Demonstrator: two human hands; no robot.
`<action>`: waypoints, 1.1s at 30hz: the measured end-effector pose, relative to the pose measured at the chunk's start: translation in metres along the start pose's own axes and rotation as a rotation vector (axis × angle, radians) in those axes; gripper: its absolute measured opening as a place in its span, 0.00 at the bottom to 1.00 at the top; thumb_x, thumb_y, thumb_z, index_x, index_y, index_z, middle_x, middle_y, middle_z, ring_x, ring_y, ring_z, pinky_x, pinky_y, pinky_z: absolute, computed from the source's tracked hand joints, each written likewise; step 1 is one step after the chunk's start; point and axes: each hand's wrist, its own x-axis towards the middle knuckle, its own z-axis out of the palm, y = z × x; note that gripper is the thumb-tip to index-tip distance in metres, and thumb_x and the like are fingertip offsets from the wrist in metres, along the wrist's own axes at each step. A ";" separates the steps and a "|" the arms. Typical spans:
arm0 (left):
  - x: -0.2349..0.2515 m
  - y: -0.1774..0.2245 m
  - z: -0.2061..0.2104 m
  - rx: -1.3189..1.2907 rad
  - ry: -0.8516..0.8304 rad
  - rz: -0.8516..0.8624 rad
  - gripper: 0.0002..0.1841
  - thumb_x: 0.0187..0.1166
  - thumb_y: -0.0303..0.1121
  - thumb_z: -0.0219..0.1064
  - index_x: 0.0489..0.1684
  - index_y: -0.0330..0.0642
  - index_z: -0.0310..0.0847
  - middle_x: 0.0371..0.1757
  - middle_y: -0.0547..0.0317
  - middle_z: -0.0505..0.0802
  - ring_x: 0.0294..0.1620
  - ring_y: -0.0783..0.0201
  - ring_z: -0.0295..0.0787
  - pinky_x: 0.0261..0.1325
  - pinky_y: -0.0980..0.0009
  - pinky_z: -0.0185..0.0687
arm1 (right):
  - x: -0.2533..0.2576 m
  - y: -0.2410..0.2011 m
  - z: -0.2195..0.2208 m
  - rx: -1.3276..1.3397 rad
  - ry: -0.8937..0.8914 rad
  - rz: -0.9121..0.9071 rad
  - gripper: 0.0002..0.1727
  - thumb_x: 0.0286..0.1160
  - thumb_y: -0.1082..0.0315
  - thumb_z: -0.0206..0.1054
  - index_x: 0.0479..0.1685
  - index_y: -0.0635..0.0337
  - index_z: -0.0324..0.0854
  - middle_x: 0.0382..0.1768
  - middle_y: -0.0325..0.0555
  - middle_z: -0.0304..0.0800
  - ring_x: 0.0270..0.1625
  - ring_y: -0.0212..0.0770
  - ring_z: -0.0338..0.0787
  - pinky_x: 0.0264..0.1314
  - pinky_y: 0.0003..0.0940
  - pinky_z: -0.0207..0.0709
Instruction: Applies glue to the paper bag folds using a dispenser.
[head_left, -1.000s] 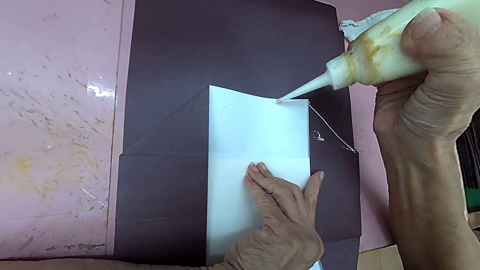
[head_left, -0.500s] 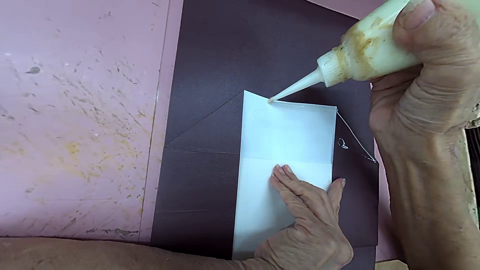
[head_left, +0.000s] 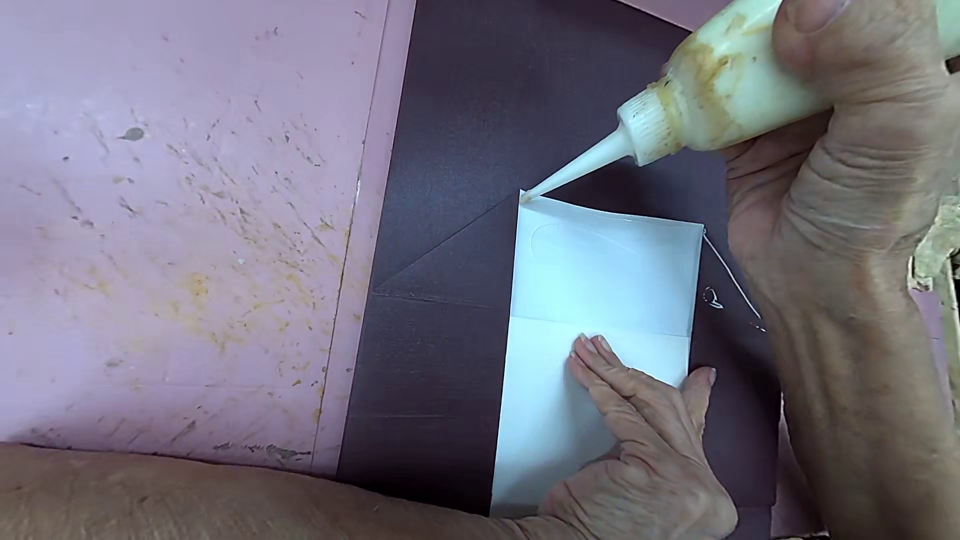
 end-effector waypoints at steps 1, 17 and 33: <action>0.000 0.000 0.000 0.017 0.004 0.000 0.29 0.80 0.14 0.45 0.83 0.32 0.70 0.36 0.32 0.90 0.33 0.35 0.90 0.49 0.43 0.80 | 0.000 -0.001 0.000 0.000 -0.004 0.013 0.14 0.63 0.82 0.73 0.39 0.60 0.73 0.33 0.47 0.92 0.38 0.45 0.98 0.42 0.41 0.97; 0.000 0.006 0.001 0.077 0.009 -0.076 0.23 0.84 0.22 0.47 0.71 0.37 0.85 0.50 0.32 0.94 0.47 0.35 0.93 0.57 0.47 0.78 | 0.003 -0.001 0.010 0.008 0.065 0.173 0.09 0.74 0.81 0.66 0.40 0.59 0.72 0.33 0.46 0.92 0.36 0.43 0.97 0.38 0.39 0.97; 0.000 0.001 -0.003 -0.117 -0.049 -0.085 0.25 0.90 0.36 0.42 0.73 0.38 0.83 0.54 0.34 0.95 0.54 0.36 0.93 0.68 0.48 0.76 | -0.044 -0.022 0.047 -0.029 -0.235 0.109 0.10 0.67 0.72 0.75 0.42 0.55 0.79 0.36 0.37 0.91 0.41 0.34 0.94 0.47 0.27 0.91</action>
